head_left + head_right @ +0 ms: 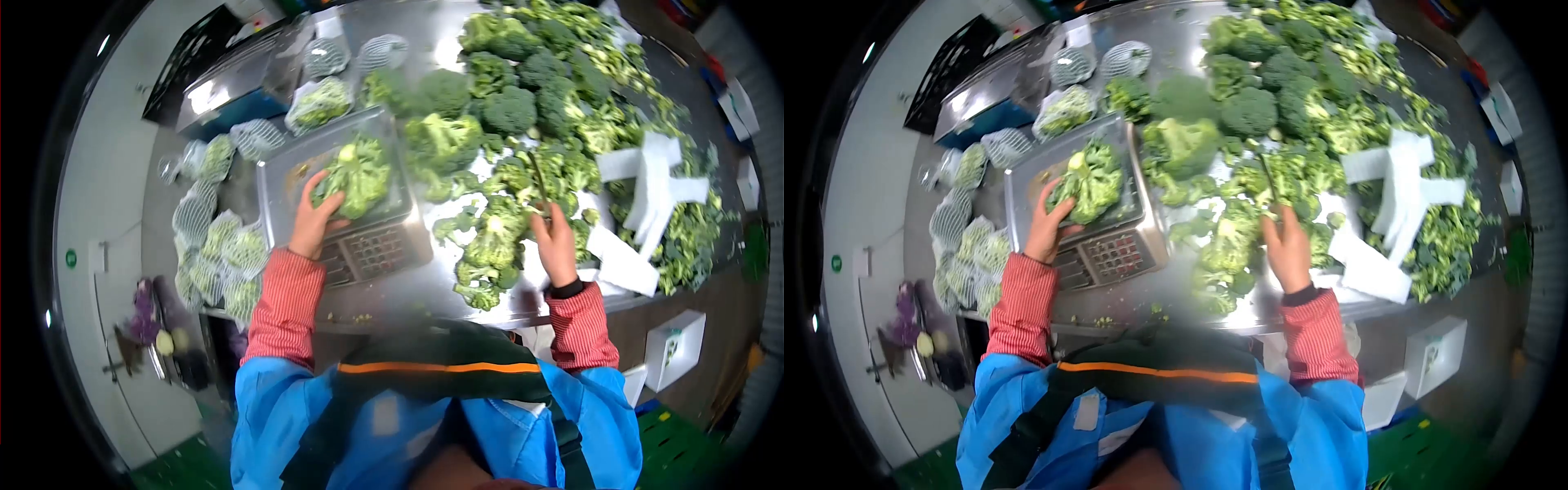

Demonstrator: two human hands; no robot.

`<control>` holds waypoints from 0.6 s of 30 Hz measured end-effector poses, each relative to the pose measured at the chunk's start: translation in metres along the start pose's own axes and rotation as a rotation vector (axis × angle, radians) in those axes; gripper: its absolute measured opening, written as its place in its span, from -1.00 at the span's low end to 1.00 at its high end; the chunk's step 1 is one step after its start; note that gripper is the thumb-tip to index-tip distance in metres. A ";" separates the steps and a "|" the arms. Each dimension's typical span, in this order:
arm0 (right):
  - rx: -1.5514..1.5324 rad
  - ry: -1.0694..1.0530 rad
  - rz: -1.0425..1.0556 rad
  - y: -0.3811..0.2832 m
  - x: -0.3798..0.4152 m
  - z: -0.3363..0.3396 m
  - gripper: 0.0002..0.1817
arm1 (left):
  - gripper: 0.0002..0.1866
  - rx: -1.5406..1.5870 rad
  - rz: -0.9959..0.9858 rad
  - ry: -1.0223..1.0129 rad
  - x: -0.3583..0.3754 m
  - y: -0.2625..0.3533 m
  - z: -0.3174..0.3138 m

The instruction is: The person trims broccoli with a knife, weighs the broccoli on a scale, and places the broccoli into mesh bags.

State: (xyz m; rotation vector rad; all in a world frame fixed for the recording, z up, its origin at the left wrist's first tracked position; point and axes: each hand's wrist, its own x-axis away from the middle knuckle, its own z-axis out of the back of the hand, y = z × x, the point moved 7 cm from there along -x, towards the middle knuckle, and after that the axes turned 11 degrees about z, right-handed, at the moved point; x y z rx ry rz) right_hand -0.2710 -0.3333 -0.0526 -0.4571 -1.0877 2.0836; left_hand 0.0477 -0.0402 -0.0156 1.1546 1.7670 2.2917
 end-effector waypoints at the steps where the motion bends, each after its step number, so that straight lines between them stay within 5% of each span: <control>1: 0.076 0.045 0.065 0.006 0.000 0.001 -0.64 | -0.26 -0.046 0.025 0.010 0.003 -0.002 0.005; 5: 0.400 0.157 0.296 0.012 0.001 0.007 -0.67 | -0.24 -0.075 -0.195 0.270 0.011 -0.006 0.035; 8: 0.547 0.162 0.358 0.004 0.001 0.010 -0.70 | -0.37 -0.251 -0.646 0.545 0.067 0.012 0.030; 10: 0.601 0.148 0.390 0.005 -0.001 0.007 -0.70 | -0.47 -0.389 -0.799 0.377 0.100 0.004 -0.005; 15: 0.638 0.072 0.342 0.006 -0.005 -0.005 -0.72 | -0.79 -0.598 -0.645 -0.327 0.134 -0.056 -0.096; 18: 0.652 0.052 0.318 0.008 -0.005 -0.008 -0.73 | -0.82 -0.569 -0.612 -0.457 0.139 -0.069 -0.109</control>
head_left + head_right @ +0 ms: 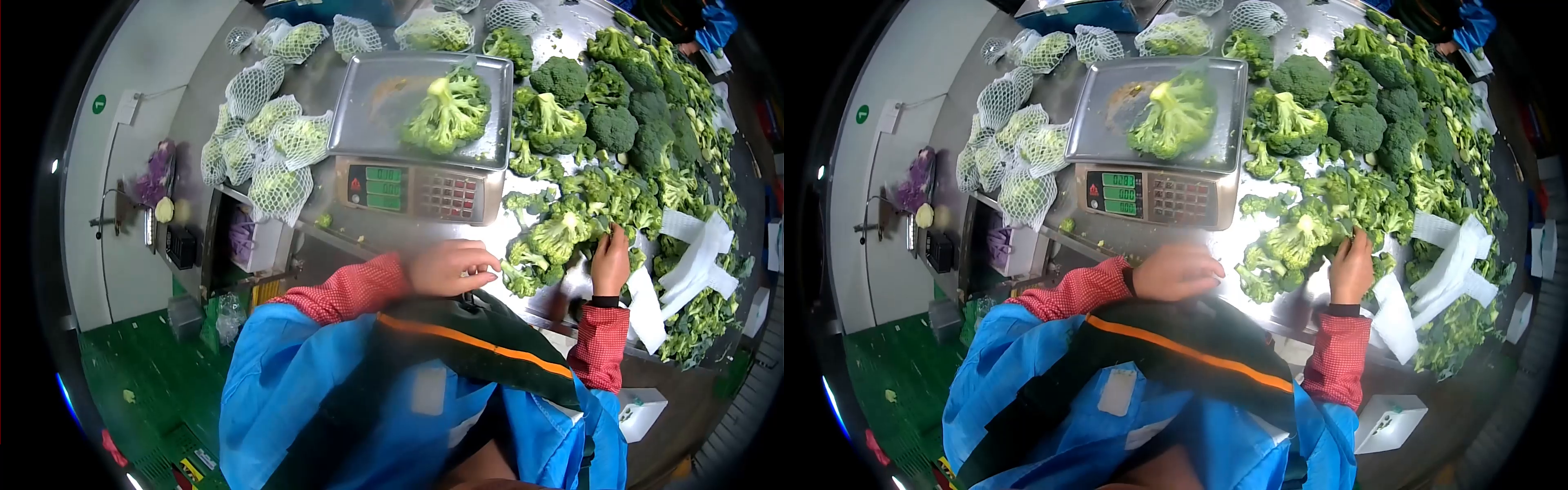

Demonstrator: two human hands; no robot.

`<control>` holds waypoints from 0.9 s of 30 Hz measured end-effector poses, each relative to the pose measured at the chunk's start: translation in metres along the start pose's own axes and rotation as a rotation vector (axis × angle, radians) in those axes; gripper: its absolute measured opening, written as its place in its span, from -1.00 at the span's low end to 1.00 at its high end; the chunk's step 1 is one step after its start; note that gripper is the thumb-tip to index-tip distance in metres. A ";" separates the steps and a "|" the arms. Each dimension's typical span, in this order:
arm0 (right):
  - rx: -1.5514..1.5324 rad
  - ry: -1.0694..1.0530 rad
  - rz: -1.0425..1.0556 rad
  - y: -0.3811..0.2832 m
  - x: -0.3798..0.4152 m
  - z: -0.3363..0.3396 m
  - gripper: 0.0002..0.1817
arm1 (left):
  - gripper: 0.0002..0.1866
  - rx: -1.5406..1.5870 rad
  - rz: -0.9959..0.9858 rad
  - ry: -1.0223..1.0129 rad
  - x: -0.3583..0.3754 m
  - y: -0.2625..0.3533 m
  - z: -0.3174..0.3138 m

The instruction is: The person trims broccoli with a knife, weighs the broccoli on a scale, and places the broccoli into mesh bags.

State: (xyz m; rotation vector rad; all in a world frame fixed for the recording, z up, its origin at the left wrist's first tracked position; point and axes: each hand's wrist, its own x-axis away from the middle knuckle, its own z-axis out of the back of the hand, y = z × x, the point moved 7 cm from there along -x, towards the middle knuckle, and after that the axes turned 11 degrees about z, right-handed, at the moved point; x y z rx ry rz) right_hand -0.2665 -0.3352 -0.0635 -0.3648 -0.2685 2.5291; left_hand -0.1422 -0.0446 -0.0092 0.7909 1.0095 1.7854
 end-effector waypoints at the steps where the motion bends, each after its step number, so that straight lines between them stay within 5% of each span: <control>1: 0.004 0.005 0.009 0.000 0.001 0.000 -0.74 | -0.84 -0.003 0.010 0.032 0.000 0.001 0.003; 10: -0.027 -0.007 -0.030 0.001 0.011 -0.002 -0.76 | -0.74 -0.060 0.080 0.355 0.003 -0.016 0.034; 16: -0.090 0.025 -0.057 -0.002 0.018 0.005 -0.76 | -0.27 -0.007 0.387 0.974 0.008 -0.051 0.121; 21: -0.109 0.075 -0.067 -0.002 0.017 0.005 -0.77 | -0.24 -0.135 0.417 1.006 -0.009 -0.080 0.155; 27: -0.160 0.203 -0.023 0.001 0.011 0.004 -0.71 | -0.47 -0.176 0.337 0.848 -0.035 -0.115 0.158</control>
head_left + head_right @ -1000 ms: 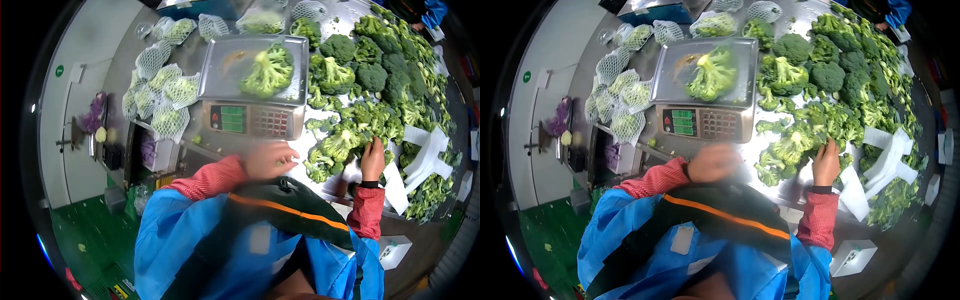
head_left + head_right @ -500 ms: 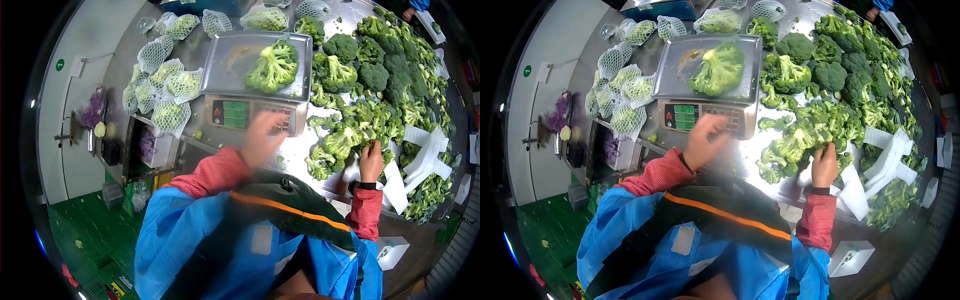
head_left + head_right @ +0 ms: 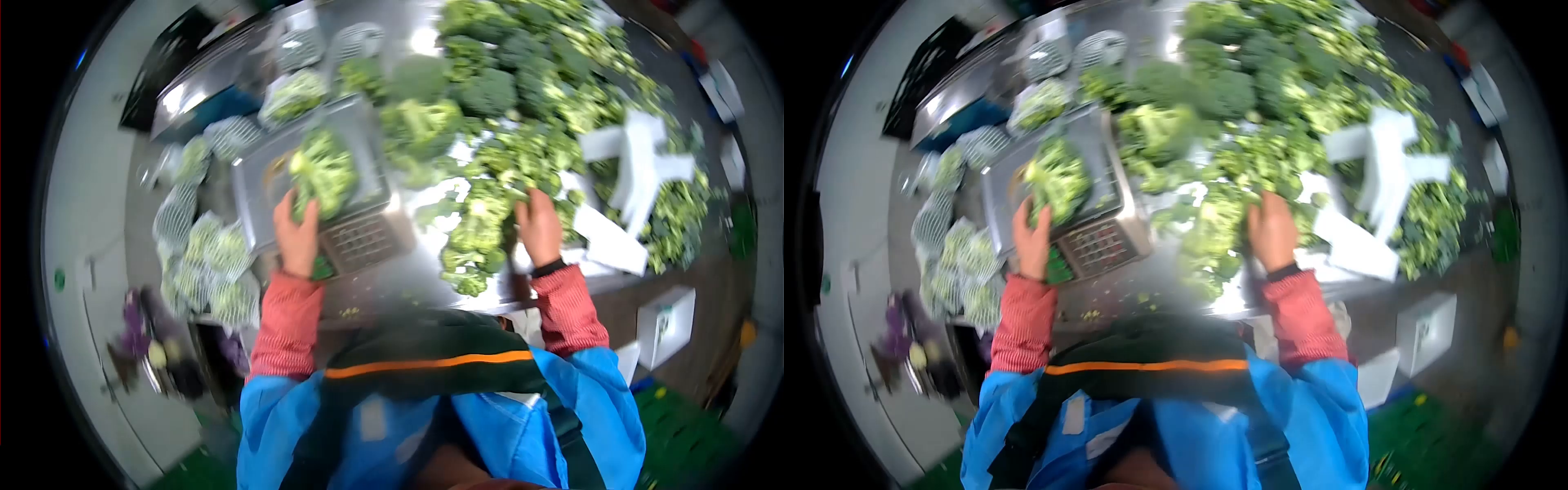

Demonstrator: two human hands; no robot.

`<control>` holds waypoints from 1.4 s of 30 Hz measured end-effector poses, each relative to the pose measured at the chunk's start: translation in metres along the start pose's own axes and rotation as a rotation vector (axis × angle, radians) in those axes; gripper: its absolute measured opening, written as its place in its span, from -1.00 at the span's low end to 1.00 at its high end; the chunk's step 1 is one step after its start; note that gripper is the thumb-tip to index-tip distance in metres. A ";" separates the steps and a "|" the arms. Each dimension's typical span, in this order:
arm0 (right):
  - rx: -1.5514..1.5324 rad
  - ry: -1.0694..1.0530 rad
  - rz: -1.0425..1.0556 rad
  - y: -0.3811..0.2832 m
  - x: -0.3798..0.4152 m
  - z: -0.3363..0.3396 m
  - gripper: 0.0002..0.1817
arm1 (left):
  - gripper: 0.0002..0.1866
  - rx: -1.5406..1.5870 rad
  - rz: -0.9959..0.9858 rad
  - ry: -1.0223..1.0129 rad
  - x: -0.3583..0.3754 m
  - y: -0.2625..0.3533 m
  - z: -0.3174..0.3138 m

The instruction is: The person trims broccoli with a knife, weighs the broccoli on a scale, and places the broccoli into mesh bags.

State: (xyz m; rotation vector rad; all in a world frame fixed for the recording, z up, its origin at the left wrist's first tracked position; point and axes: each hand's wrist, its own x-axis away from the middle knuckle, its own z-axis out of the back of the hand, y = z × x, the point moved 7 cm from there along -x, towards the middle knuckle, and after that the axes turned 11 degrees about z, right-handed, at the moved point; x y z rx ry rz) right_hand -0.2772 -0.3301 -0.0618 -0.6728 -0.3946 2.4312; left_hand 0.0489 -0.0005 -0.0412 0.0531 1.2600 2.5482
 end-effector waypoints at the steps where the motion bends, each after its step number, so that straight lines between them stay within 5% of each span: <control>1: -0.006 0.019 0.012 -0.003 -0.003 0.000 -0.71 | -0.49 -0.019 0.012 -0.007 -0.001 -0.006 -0.003; 7: 0.071 0.018 -0.023 -0.020 -0.020 -0.005 -0.68 | -0.45 0.110 0.192 -0.095 0.003 -0.001 -0.001; 10: 0.010 0.042 -0.046 -0.012 -0.021 -0.001 -0.69 | -0.42 0.171 0.152 0.055 0.010 0.018 0.013; 14: -0.042 0.120 -0.078 0.038 -0.030 0.027 -0.70 | -0.54 -0.047 -0.202 0.253 0.039 0.092 0.027; 22: 0.413 0.180 -0.014 0.105 -0.038 0.101 -0.64 | -0.74 0.135 -0.346 -0.245 0.072 0.126 -0.044; 26: 0.123 0.056 -0.072 0.085 -0.017 0.088 -0.69 | -0.81 0.111 -0.313 -0.374 0.083 0.129 -0.065; 30: 0.278 -0.079 0.034 0.069 -0.005 0.058 -0.51 | -0.84 0.118 -0.258 -0.542 0.097 0.123 -0.086; 36: 0.149 -0.158 -0.047 0.079 0.007 0.049 -0.80 | -0.86 0.092 -0.268 -0.637 0.112 0.120 -0.095; 42: -0.069 -0.279 -0.323 0.109 0.016 0.047 -0.68 | -0.74 0.093 -0.165 -0.730 0.117 0.111 -0.116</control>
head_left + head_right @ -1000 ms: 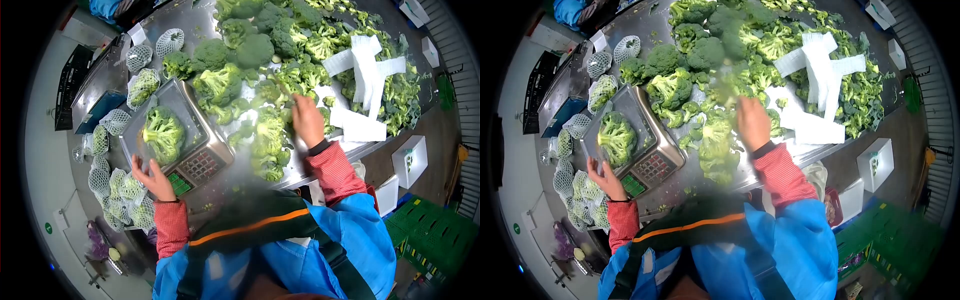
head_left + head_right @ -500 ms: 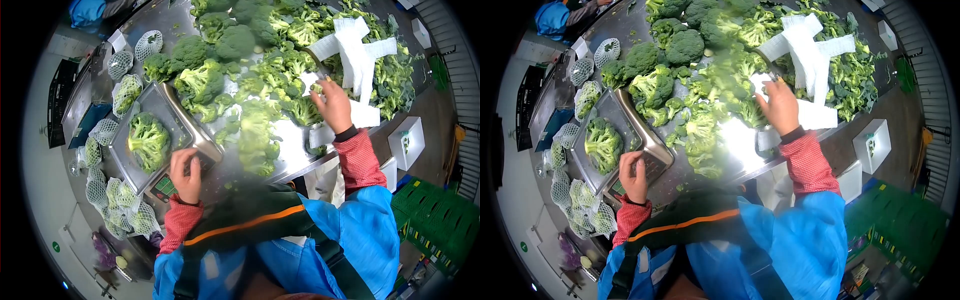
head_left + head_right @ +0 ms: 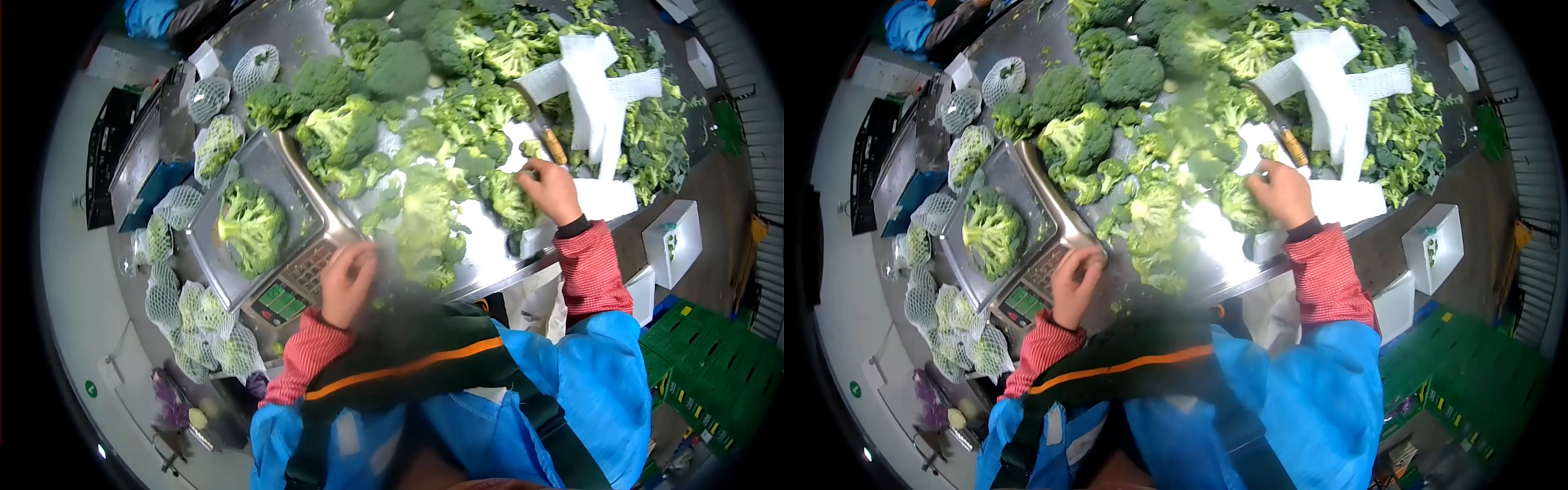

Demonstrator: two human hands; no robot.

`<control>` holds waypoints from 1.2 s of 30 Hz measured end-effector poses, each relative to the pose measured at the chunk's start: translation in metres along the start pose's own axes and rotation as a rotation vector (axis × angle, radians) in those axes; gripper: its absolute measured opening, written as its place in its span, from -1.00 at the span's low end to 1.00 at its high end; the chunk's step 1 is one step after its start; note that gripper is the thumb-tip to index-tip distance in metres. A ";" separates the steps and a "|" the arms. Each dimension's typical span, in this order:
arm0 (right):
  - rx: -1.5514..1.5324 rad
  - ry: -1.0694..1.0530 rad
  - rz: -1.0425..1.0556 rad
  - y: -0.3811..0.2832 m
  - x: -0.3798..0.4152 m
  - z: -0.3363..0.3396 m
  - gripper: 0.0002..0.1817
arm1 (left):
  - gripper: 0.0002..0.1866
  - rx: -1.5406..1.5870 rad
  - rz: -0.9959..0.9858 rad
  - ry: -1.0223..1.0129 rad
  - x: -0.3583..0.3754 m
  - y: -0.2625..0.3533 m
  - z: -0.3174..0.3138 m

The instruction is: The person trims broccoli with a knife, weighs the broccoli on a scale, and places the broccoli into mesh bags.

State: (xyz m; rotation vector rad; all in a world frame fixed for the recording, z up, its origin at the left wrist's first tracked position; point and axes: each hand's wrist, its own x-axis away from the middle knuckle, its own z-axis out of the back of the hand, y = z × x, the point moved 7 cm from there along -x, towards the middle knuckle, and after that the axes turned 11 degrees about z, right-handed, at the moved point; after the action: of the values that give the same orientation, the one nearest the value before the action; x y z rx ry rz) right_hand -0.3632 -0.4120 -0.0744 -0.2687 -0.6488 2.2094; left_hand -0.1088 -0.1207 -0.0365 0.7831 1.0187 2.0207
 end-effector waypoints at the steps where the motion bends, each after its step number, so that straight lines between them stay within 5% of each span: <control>1: -0.020 0.013 -0.021 -0.001 -0.001 0.004 -0.67 | -0.68 0.011 0.007 -0.041 -0.007 -0.003 -0.010; 3: -0.018 0.022 -0.045 -0.004 -0.002 0.013 -0.67 | -0.50 0.016 0.063 -0.177 -0.021 -0.007 -0.037; 8: -0.337 0.015 -0.071 0.000 0.000 0.013 -0.71 | -0.18 -0.204 -0.162 -0.085 -0.055 -0.001 -0.088; 11: -0.657 0.035 -0.149 0.000 0.008 0.003 -0.77 | -0.17 -0.202 0.012 -0.128 -0.065 -0.018 -0.099; 14: -0.901 0.017 -0.299 -0.006 0.023 -0.015 -0.78 | -0.18 0.456 0.455 -0.285 -0.058 -0.018 -0.095; 15: -0.889 0.120 -0.150 -0.006 0.021 -0.024 -0.77 | -0.19 0.411 0.394 -0.243 -0.059 -0.024 -0.093; 17: -0.978 0.027 -0.341 -0.022 0.028 -0.035 -0.75 | -0.22 0.323 0.272 -0.151 -0.061 -0.044 -0.089; 20: -0.732 0.091 -0.140 -0.042 0.018 -0.050 -0.73 | -0.26 0.026 0.026 0.067 -0.060 -0.008 -0.062; 23: -0.449 0.100 -0.064 -0.084 0.012 -0.050 -0.71 | -0.28 -0.197 -0.006 0.044 -0.060 -0.012 -0.064; 31: -0.086 0.003 0.152 -0.110 0.012 -0.047 -0.66 | -0.35 0.040 0.178 -0.078 -0.042 -0.033 -0.049; 36: 0.009 0.037 0.215 -0.117 0.016 -0.044 -0.66 | -0.46 -0.053 -0.107 0.103 -0.010 0.017 0.002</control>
State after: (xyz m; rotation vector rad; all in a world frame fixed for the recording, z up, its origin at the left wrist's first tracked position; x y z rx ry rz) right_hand -0.2812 -0.3193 -0.0486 -0.3890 -0.6138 2.4051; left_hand -0.1074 -0.1346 -0.0232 0.5895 1.0378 2.0048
